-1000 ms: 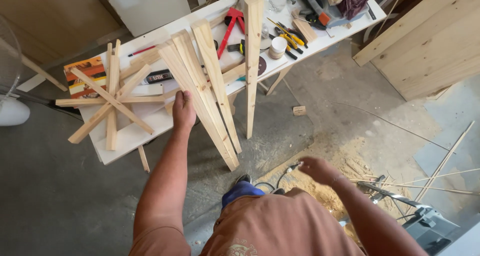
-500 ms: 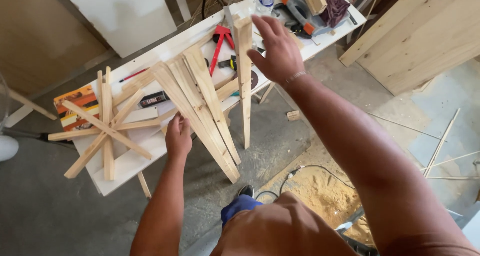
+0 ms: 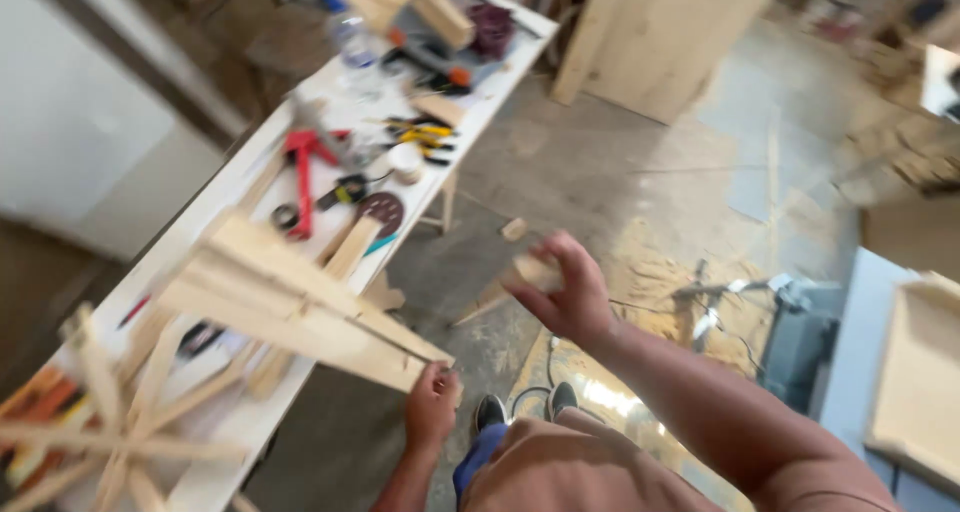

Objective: Sorting and preparing wooden slats for cutting on a table saw

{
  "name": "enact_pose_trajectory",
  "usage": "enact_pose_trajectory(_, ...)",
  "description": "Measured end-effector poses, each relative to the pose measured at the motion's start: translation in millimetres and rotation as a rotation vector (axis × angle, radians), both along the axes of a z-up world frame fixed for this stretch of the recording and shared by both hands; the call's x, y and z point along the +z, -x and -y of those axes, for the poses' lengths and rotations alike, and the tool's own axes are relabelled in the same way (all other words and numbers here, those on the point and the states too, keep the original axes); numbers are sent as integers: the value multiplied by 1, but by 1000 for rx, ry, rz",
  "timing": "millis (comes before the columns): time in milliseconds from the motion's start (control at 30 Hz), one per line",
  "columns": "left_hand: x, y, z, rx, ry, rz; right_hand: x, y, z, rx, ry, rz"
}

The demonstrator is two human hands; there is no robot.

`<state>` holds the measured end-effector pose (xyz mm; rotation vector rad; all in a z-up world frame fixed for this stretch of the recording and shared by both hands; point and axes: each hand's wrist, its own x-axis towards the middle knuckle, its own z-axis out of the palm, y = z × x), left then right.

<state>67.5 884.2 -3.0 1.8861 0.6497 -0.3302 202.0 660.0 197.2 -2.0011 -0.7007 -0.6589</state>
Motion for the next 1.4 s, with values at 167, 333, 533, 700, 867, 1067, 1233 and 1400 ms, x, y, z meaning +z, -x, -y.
enact_pose_trajectory(167,-43,-8,67,-501,-228,104,16,103,114,-270,60,-243)
enact_pose_trajectory(333,-46,-16,146,-840,-400,520,33,181,174,-634,-70,-405)
enact_pose_trajectory(533,-4,-11,261,-1074,-159,990,79,245,228,-790,-72,-222)
enact_pose_trajectory(700,-6,40,366,-1259,33,1117,92,328,311,-935,-113,-142)
enact_pose_trajectory(867,60,72,466,-1376,229,971,55,430,420,-1117,-409,-125)
enact_pose_trajectory(1067,90,73,543,-1549,25,911,41,485,541,-1288,-615,-441)
enact_pose_trajectory(1233,77,47,575,-1547,-411,802,39,462,613,-1394,-613,-894)
enact_pose_trajectory(1400,78,12,613,-1611,-694,503,-29,433,691,-1245,-289,-1024)
